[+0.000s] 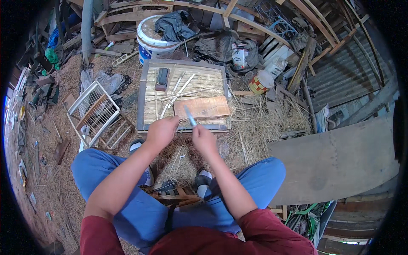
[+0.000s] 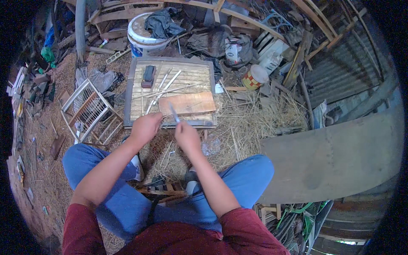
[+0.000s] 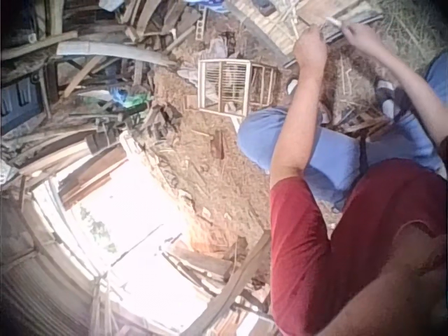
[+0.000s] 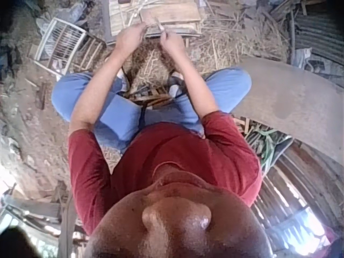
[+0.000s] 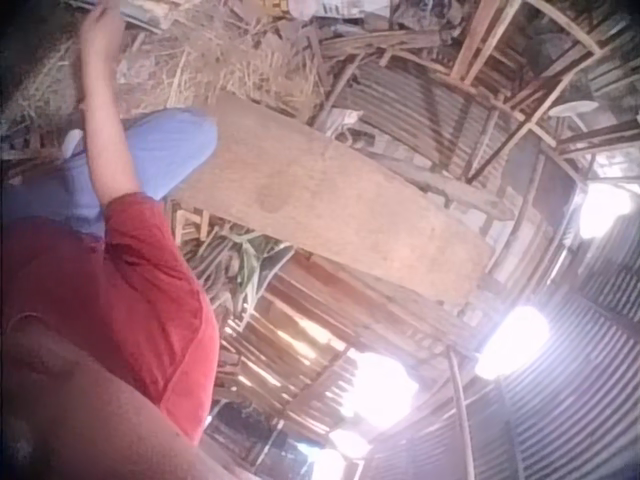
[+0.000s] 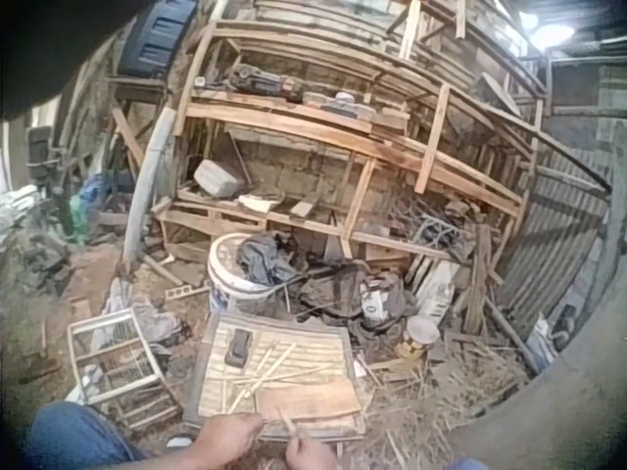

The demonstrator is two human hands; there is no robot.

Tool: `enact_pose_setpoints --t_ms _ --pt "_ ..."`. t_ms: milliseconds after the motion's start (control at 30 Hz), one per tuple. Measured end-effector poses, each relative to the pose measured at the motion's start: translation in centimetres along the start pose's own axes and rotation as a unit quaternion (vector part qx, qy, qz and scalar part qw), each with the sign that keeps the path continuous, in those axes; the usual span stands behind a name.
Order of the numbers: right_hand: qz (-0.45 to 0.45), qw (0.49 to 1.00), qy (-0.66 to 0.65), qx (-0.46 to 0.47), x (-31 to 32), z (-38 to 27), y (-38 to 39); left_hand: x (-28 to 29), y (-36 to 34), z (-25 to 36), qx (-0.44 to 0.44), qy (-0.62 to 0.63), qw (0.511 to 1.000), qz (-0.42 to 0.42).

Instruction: The person whittles and scrapes wooden sticks using a knife and then inserts them into a small wooden bird cage frame.

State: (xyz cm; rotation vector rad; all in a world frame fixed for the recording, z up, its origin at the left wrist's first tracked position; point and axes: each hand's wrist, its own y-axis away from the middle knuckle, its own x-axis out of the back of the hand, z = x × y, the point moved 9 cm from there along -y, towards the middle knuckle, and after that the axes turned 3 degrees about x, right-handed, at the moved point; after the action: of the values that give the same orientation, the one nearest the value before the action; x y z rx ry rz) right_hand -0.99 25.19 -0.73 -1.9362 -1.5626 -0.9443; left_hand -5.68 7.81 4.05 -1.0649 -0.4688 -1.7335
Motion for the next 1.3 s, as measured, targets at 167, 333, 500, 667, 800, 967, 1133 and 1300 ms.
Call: enact_pose_setpoints --t_ms 167,333,500,667,800,967,1133,1300 --pt "0.104 0.994 -0.004 -0.037 5.7 4.6 -3.1 0.0 0.0 0.0 -0.016 -0.004 1.000 0.014" --pt "-0.016 1.000 0.008 -0.008 -1.1 -0.6 0.8 -0.4 0.1 -0.3 -0.015 -0.014 1.000 0.005" --pt "0.045 0.999 0.001 -0.020 3.4 3.7 -2.1 0.1 0.1 0.0 -0.021 -0.029 0.999 0.023" --pt "0.040 0.998 0.022 -0.041 2.7 5.1 -2.7 0.0 -0.5 0.5 -0.030 -0.038 0.999 0.010" --pt "-0.008 1.000 0.003 -0.003 0.7 0.3 -0.2 0.1 -0.1 -0.2 -0.023 -0.053 0.998 0.002" --pt "0.058 0.998 -0.012 -0.024 4.2 4.0 -3.0 0.1 -0.2 0.4 -0.041 -0.056 0.998 0.011" --pt "-0.022 1.000 0.006 0.012 -1.1 -1.7 0.9 -0.2 0.0 0.1 -0.044 -0.074 0.996 0.008" --pt "0.064 0.998 0.013 -0.019 3.9 3.2 -2.6 0.3 -0.1 0.6 -0.046 -0.071 0.996 0.019"
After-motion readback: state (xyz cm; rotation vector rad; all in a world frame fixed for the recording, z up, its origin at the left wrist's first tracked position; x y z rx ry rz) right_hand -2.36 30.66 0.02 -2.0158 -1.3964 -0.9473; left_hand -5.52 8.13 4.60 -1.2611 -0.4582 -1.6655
